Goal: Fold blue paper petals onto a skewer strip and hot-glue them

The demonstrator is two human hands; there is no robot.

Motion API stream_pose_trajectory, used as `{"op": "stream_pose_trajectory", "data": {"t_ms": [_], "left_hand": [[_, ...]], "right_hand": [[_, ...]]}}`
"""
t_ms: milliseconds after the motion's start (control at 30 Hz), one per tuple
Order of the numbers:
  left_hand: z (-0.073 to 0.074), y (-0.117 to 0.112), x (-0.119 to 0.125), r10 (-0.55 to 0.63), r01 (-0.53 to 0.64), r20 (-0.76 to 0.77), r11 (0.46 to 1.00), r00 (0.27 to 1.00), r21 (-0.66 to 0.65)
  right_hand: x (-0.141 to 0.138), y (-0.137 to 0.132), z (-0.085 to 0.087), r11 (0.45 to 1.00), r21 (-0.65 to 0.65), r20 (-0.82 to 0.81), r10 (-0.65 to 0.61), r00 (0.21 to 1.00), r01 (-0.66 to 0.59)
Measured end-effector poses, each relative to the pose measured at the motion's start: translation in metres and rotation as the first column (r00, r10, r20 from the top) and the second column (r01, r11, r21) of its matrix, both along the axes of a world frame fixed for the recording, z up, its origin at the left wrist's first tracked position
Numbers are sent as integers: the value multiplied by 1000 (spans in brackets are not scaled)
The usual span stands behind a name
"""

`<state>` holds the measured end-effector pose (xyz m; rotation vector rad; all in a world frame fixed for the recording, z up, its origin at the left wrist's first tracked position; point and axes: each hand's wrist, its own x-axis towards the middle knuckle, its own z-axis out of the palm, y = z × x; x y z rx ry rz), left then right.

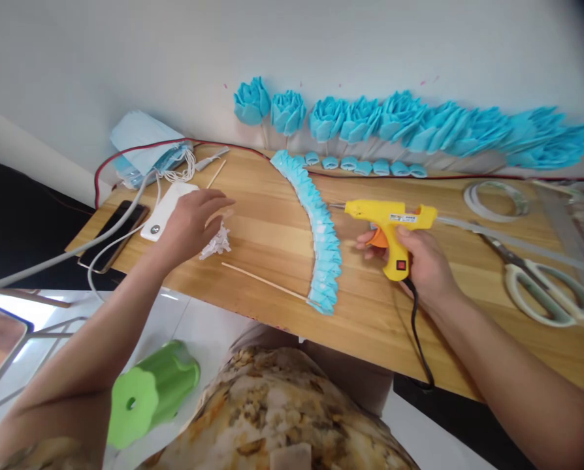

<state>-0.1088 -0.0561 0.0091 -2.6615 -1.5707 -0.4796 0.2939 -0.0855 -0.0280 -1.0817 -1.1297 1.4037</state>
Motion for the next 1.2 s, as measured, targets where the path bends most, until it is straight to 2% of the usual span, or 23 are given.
{"op": "stream_pose_trajectory", "data": {"t_ms": [133, 267, 400, 533, 633, 767, 967, 1100, 1200], "left_hand": [[-13, -17, 1, -17, 16, -9, 998, 1000, -64], [-21, -24, -2, 5, -8, -30, 993, 1000, -114], [-13, -28, -10, 73, -70, 76, 997, 994, -46], [0, -41, -17, 139, -154, 235, 987, 962, 50], [1, -51, -21, 193, -222, 291, 972, 937, 71], [-4, -62, -28, 228, -244, 196, 968, 954, 64], [-10, -78, -31, 214, -214, 3, 977, 977, 12], [-11, -84, -24, 229, -229, 7, 970, 973, 81], [-10, -83, -20, 197, -199, 27, 971, 980, 132]], "right_hand": [[-2, 1, 1, 1000, 0, 3, -17, 1000, 17], [-2, 2, 0, 1000, 12, -11, -9, 1000, 9], [0, 3, -2, 1000, 21, -32, 5, 999, -5], [-2, 4, -3, 999, 12, -63, -39, 997, 40], [-3, 4, -2, 999, 4, -61, -42, 997, 43], [-4, 4, -1, 999, 23, -39, -40, 998, 40], [-5, 4, -1, 999, 12, -48, -48, 998, 49], [-5, 4, -1, 999, 25, -59, -36, 998, 37], [-5, 4, 0, 999, 22, -65, -31, 997, 32]]}}
